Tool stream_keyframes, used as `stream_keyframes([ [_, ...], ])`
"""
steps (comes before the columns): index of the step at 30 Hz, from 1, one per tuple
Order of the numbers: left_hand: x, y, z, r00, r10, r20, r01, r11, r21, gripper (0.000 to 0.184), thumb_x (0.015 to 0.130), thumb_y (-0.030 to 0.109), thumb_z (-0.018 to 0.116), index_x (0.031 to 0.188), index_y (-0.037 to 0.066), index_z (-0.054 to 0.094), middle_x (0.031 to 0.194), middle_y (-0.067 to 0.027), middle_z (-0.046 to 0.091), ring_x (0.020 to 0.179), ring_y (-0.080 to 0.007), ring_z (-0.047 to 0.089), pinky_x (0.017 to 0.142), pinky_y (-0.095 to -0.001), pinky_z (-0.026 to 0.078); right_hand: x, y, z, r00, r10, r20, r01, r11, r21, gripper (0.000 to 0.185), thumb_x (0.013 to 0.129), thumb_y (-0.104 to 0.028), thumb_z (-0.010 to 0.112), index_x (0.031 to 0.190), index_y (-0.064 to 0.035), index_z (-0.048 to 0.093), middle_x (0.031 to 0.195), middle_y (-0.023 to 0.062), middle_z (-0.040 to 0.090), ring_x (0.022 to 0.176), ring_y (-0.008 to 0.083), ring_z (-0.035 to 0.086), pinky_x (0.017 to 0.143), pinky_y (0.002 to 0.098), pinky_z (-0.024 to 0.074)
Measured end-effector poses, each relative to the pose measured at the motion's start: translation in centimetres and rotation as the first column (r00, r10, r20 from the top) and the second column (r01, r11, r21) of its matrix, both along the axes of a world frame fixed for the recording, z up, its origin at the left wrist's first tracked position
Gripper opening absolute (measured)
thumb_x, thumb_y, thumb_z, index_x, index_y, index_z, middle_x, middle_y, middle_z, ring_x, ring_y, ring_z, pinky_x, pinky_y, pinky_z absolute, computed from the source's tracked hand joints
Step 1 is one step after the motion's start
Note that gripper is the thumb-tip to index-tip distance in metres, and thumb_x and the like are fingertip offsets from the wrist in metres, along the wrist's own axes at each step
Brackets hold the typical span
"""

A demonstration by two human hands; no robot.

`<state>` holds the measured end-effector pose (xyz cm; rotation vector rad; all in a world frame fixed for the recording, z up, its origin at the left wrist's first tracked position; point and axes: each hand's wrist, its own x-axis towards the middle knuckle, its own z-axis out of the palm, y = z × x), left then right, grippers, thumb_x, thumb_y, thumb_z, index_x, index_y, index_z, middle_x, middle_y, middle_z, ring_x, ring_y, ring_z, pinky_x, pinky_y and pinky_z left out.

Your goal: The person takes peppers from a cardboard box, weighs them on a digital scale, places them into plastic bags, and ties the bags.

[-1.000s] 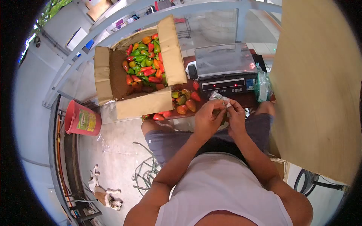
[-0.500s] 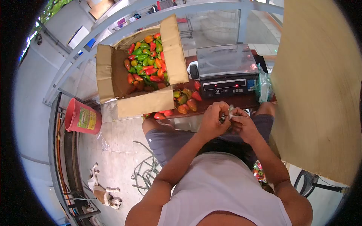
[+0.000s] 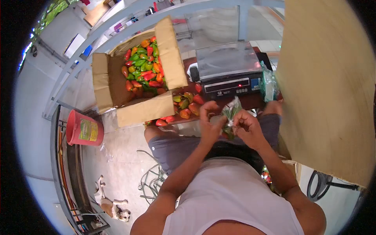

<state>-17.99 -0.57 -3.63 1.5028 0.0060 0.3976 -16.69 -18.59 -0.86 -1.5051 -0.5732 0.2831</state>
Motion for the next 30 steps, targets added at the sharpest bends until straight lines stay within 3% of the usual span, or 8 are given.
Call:
stream_keyframes([
  [5, -1.6, -2.7, 2.5, 0.75, -0.58, -0.317, 0.222, 0.673, -0.706, 0.061, 0.097, 0.029, 0.061, 0.147, 0.009, 0.032, 0.13, -0.0102, 0.054, 0.116, -0.0215, 0.056, 0.101, -0.0365, 0.046, -0.4, -4.6, 0.9, 0.984, -0.176, -0.036, 0.179, 0.96, 0.216, 0.034, 0.094, -0.018, 0.063, 0.124, -0.0053, 0.053, 0.119, 0.0101, 0.059, 0.104, 0.0175, 0.061, 0.091, 0.0307, 0.0494],
  [12, -0.9, -5.1, 0.5, 0.6, -0.703, -0.382, 0.707, 0.69, -0.158, 0.038, 0.095, 0.014, 0.065, 0.132, 0.005, 0.058, 0.123, -0.0058, 0.064, 0.107, -0.0187, 0.063, 0.093, -0.0348, 0.05, -9.8, -18.7, -4.2, 0.685, 0.156, -0.712, 0.39, 0.746, 0.539, 0.068, 0.09, -0.044, 0.065, 0.14, -0.0026, 0.044, 0.13, 0.0191, 0.058, 0.113, 0.0353, 0.062, 0.094, 0.0515, 0.0524],
  [15, 4.3, -6.7, -0.7, 0.765, -0.526, -0.372, 0.628, 0.739, 0.244, 0.028, 0.092, 0.01, 0.066, 0.118, 0.004, 0.067, 0.109, -0.0082, 0.07, 0.101, -0.02, 0.067, 0.09, -0.0344, 0.051, -18.4, -27.3, -12.7, 0.488, 0.172, -0.856, 0.423, 0.811, 0.404, 0.067, 0.086, -0.041, 0.07, 0.136, -0.0007, 0.05, 0.128, 0.0214, 0.059, 0.112, 0.0363, 0.062, 0.096, 0.0522, 0.0513],
  [18, 10.8, -10.8, -3.0, 0.873, -0.478, -0.102, 0.441, 0.679, 0.587, 0.022, 0.084, 0.006, 0.066, 0.105, 0.004, 0.071, 0.102, -0.0148, 0.071, 0.096, -0.0277, 0.069, 0.085, -0.0354, 0.054, -24.5, -32.3, -18.2, -0.127, -0.233, -0.964, 0.301, 0.917, -0.261, 0.063, 0.083, -0.035, 0.075, 0.136, -0.009, 0.053, 0.136, 0.0169, 0.055, 0.12, 0.0349, 0.057, 0.103, 0.0504, 0.0455],
  [21, 17.2, -16.0, -6.5, 0.842, -0.537, -0.047, 0.371, 0.515, 0.772, 0.017, 0.079, 0.006, 0.065, 0.094, 0.0, 0.071, 0.096, -0.0188, 0.069, 0.092, -0.0359, 0.068, 0.084, -0.038, 0.055, -29.6, -36.1, -24.7, 0.235, -0.553, -0.8, -0.298, 0.742, -0.6, 0.062, 0.083, -0.037, 0.073, 0.136, -0.0112, 0.054, 0.136, 0.0109, 0.057, 0.124, 0.0337, 0.054, 0.107, 0.0539, 0.0382],
  [24, 20.9, -18.8, -9.1, 0.867, -0.497, -0.046, 0.153, 0.178, 0.972, 0.014, 0.078, 0.004, 0.062, 0.088, -0.001, 0.07, 0.094, -0.0201, 0.067, 0.089, -0.0381, 0.067, 0.082, -0.0418, 0.056, -29.3, -34.0, -24.5, 0.196, -0.706, -0.68, -0.266, 0.629, -0.73, 0.079, 0.071, -0.044, 0.084, 0.139, -0.0177, 0.054, 0.124, 0.0097, 0.065, 0.119, 0.0259, 0.058, 0.098, 0.0493, 0.0468],
  [28, 22.2, -19.3, -8.2, 0.848, -0.455, -0.272, 0.305, -0.002, 0.952, 0.012, 0.077, 0.004, 0.06, 0.083, -0.001, 0.068, 0.095, -0.0217, 0.066, 0.09, -0.0409, 0.067, 0.078, -0.0469, 0.056, -25.9, -31.5, -20.9, 0.696, -0.655, -0.294, -0.17, 0.248, -0.954, 0.063, 0.074, -0.035, 0.084, 0.128, -0.0099, 0.062, 0.111, 0.015, 0.07, 0.1, 0.0277, 0.067, 0.087, 0.0424, 0.0541],
  [30, 22.7, -19.3, -8.5, 0.848, -0.462, -0.26, 0.322, 0.061, 0.945, 0.011, 0.078, 0.006, 0.061, 0.08, 0.0, 0.069, 0.093, -0.022, 0.067, 0.089, -0.0417, 0.067, 0.076, -0.048, 0.057, -22.4, -29.9, -18.7, 0.758, -0.604, -0.246, 0.072, 0.453, -0.889, 0.052, 0.079, -0.029, 0.08, 0.124, -0.0075, 0.064, 0.105, 0.0163, 0.071, 0.098, 0.0316, 0.068, 0.087, 0.0415, 0.0539],
])
